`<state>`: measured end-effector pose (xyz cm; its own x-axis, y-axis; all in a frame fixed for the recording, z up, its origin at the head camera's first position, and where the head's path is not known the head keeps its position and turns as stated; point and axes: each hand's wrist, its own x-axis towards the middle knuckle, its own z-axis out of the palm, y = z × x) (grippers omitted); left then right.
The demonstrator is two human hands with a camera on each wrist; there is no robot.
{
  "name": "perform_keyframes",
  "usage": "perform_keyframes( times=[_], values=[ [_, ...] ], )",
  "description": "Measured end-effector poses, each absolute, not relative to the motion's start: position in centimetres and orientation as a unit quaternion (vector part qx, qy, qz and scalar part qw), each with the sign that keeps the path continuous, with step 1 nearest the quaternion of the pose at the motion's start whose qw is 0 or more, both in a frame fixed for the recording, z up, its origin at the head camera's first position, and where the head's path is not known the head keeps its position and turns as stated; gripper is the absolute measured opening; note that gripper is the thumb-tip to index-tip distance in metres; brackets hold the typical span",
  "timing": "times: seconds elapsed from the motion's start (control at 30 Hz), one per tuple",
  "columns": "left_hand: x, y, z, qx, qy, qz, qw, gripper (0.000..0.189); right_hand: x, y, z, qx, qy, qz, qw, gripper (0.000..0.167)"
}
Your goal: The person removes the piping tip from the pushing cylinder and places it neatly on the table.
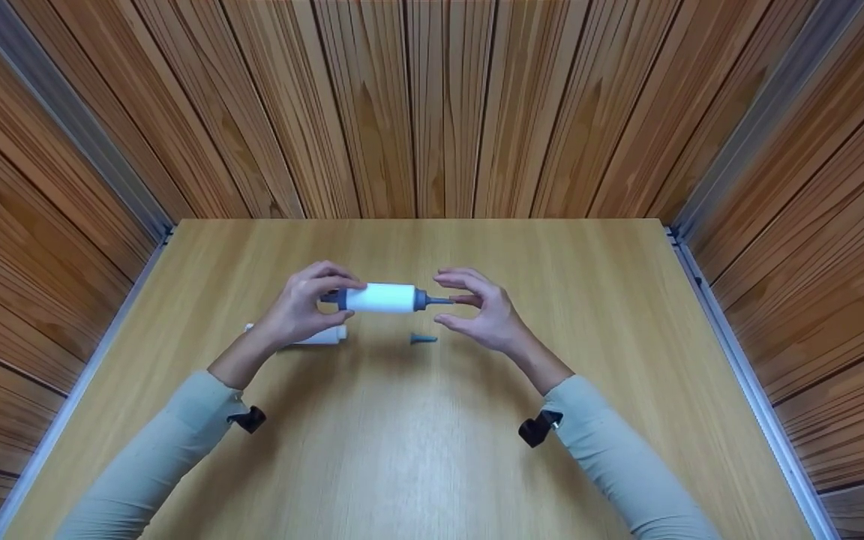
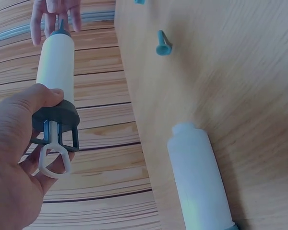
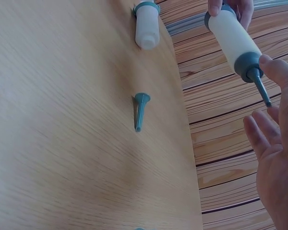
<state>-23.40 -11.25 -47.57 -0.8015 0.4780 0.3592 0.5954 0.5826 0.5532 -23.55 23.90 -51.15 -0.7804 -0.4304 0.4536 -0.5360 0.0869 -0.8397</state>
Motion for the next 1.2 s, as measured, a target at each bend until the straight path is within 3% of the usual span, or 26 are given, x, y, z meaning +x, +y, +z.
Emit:
perform_keyframes(
  times=[0.47,0.8,1.2],
  values=[
    [-23.0,-9.9,-46.9,-0.322,-0.869,-0.366,0.085,0.039,-23.6,23.4,-51.2,0.337,-0.723,0.600,0.055,0.054],
    [-23.1,-9.3,-46.9,-0.323,-0.866,-0.370,0.094,0.038,-23.1,22.9,-51.0,0.281,-0.746,0.598,0.088,0.039],
    [-23.4,-10.0,-47.4,-0.324,-0.856,-0.395,0.080,0.037,-22.8,22.6,-50.8,0.283,-0.741,0.603,0.081,0.038]
  ],
)
